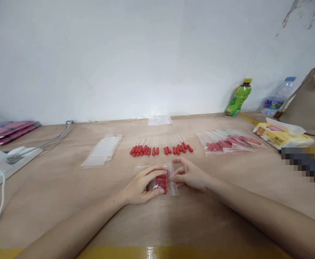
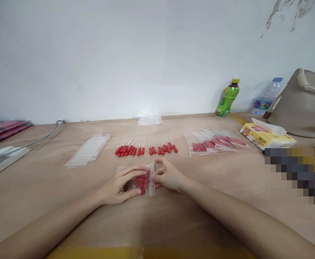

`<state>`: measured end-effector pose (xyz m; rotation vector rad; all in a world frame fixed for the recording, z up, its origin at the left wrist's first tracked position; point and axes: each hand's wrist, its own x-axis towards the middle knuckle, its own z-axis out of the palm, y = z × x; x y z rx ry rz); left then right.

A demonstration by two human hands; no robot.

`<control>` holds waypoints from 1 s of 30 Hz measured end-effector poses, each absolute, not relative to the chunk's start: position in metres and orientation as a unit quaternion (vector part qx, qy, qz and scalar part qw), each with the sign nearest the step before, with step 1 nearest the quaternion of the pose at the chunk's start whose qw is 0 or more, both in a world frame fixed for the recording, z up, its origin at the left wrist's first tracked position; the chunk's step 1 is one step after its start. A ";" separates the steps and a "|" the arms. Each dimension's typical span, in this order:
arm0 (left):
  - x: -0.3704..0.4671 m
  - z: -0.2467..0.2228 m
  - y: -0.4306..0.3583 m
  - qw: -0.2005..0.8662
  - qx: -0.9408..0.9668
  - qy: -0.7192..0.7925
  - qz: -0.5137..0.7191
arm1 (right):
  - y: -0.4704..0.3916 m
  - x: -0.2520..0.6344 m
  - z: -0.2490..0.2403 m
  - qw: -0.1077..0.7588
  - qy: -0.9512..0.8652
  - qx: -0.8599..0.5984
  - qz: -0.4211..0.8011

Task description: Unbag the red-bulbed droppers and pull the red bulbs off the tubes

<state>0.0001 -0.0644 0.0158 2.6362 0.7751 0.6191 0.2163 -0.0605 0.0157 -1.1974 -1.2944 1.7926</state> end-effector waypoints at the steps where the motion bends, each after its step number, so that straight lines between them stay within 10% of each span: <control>1: 0.001 0.017 -0.065 0.154 0.923 0.280 0.214 | -0.061 0.215 0.016 0.314 -0.479 -0.456 0.681; 12: 0.020 0.025 -0.050 -0.081 0.950 0.259 0.153 | -0.059 0.209 0.011 0.345 -0.450 -0.450 0.690; 30: 0.020 0.020 -0.043 0.002 0.952 0.218 0.216 | -0.057 0.213 0.020 0.306 -0.459 -0.436 0.711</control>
